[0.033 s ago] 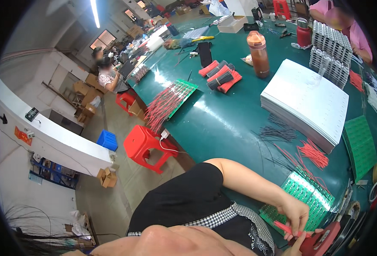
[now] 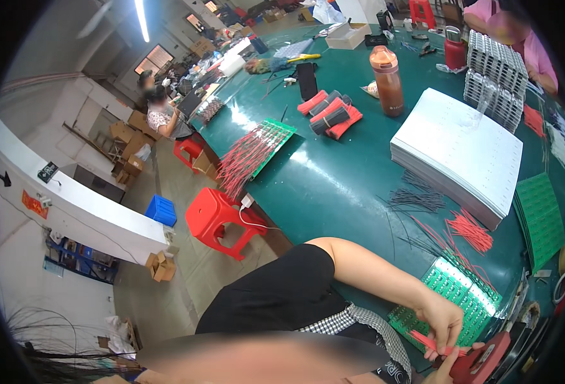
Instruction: Soldering individual red and black wires onto specific connection points on a large array of circuit boards.
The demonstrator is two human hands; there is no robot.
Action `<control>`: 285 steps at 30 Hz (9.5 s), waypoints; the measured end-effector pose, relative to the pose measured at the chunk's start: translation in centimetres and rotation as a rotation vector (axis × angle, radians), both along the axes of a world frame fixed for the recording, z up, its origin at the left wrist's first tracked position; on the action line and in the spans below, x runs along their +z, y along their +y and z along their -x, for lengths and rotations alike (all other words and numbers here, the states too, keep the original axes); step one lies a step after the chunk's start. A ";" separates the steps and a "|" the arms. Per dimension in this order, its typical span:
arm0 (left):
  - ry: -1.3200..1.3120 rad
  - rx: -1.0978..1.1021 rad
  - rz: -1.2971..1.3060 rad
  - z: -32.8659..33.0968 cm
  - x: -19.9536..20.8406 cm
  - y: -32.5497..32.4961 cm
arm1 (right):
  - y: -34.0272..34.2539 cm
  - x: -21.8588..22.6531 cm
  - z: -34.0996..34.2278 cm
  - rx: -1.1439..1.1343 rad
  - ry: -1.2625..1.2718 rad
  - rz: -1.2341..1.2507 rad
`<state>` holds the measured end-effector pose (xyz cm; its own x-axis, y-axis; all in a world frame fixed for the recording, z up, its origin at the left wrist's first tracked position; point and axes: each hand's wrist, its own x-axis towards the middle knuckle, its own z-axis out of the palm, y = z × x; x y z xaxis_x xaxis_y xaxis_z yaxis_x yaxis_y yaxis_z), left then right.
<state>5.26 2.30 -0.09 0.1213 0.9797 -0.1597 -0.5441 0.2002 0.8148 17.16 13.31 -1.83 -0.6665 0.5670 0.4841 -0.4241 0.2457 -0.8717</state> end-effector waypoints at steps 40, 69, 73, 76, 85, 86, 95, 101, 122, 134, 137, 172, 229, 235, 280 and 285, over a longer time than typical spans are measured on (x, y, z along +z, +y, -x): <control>0.005 -0.030 -0.053 -0.4 -1.2 -1.3 | -1.0 -4.2 -1.5 0.043 -0.510 -0.087; 1.260 0.460 0.006 8.1 1.3 -7.1 | -2.1 2.1 -8.2 -0.011 -0.602 0.244; 1.980 0.424 -0.310 8.7 -0.7 -7.7 | -3.6 1.0 -8.6 0.126 -0.580 0.553; 2.081 0.371 -0.310 9.0 -1.7 -7.7 | -4.4 0.8 -7.0 0.118 -0.616 0.592; 1.998 0.327 -0.224 8.8 -2.9 -8.6 | -4.4 1.7 -3.9 0.227 -0.890 0.450; 1.995 0.331 -0.217 9.0 -2.9 -8.5 | -4.3 1.6 -3.6 0.232 -0.890 0.304; 1.874 0.386 -0.268 9.5 -3.4 -8.9 | -4.8 1.3 -2.2 0.204 -0.833 0.429; 1.907 0.315 -0.240 9.5 -3.5 -9.1 | -4.9 1.1 -2.2 0.233 -0.810 0.341; 2.017 0.325 -0.256 9.2 -3.4 -9.1 | -5.4 1.3 -2.3 0.170 -0.838 0.277; 2.057 0.294 -0.262 9.1 -3.1 -9.1 | -5.4 1.7 -2.4 0.186 -0.949 0.232; 2.051 0.283 -0.267 9.0 -3.2 -8.8 | -5.3 1.5 -2.3 0.190 -0.895 0.289; 2.052 0.333 -0.346 8.7 -2.8 -7.4 | -5.0 1.7 -3.3 0.169 -0.737 0.656; 2.137 0.216 -0.318 8.4 -2.9 -6.3 | -4.3 2.0 -3.7 0.160 -0.682 0.674; 2.110 0.250 -0.367 8.6 -3.0 -6.0 | -4.3 1.8 -4.1 0.201 -0.669 0.615; 2.051 0.292 -0.366 8.0 -3.5 -4.1 | -3.5 2.2 -4.1 0.154 -0.690 0.597; 2.054 0.304 -0.459 7.9 -3.4 -3.3 | -3.2 2.2 -4.0 0.142 -0.726 0.557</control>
